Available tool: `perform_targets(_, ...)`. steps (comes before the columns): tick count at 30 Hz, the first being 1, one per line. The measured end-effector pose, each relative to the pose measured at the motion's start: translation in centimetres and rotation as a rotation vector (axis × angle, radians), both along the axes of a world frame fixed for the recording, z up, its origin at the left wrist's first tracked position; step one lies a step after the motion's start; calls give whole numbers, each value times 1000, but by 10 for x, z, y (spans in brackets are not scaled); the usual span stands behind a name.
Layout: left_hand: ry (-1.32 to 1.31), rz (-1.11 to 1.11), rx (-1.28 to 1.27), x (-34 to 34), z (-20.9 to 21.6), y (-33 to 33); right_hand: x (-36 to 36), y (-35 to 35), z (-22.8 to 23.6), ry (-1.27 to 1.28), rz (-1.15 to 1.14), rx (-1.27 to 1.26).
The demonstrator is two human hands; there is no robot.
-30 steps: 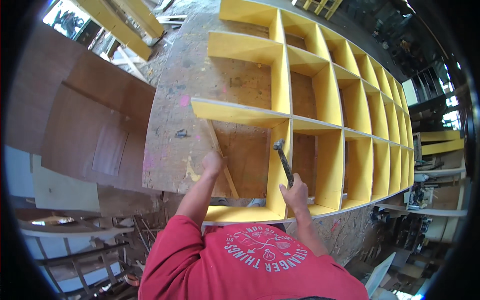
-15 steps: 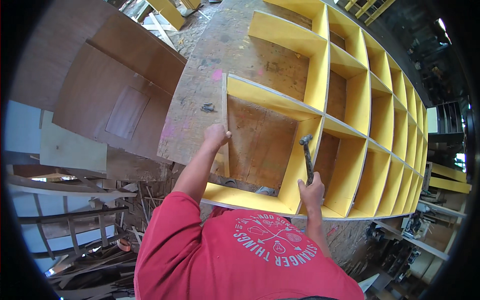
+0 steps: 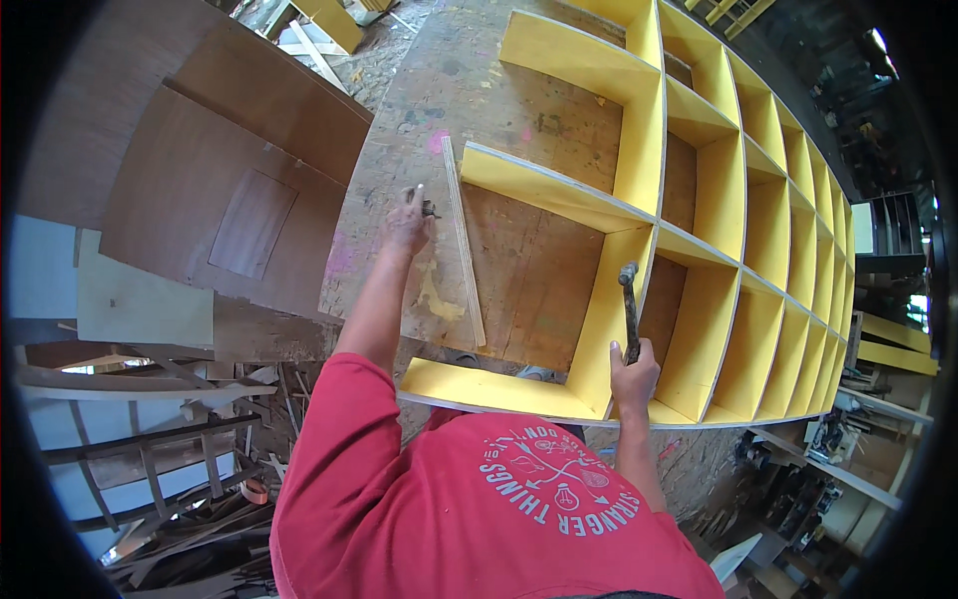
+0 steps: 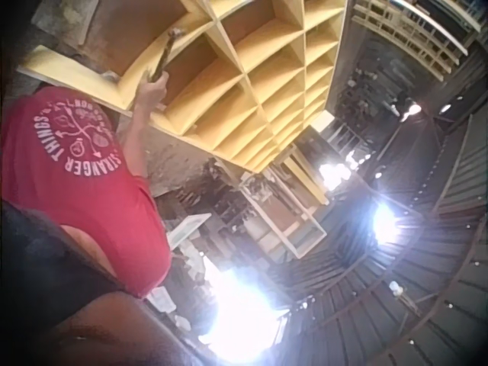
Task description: The person assembles a wooden shelf grid by hammering nails into the wooden dividers with a hammer and striking the wooden joints with an axe.
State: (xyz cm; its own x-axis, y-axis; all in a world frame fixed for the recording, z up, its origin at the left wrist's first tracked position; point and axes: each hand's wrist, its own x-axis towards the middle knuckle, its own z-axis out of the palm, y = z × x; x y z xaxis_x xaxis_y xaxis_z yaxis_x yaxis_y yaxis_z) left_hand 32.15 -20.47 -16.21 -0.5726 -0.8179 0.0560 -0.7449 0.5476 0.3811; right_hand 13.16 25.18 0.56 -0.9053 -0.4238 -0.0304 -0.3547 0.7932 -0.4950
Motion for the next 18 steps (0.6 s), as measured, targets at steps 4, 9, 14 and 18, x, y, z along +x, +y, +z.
perform_targets(4,-41,-218,57,0,-1,-14,4,-4,-1,15,-38,29)
perform_targets(9,-87,-297,-129,-6,-11,-23,6,-3,-11,88,-46,-70)
perform_targets(14,-185,-325,-43,-25,-12,-37,6,-1,-10,54,-89,-54)
perform_targets(18,-200,-324,-30,-28,-33,-56,5,-5,-10,66,-39,-90)
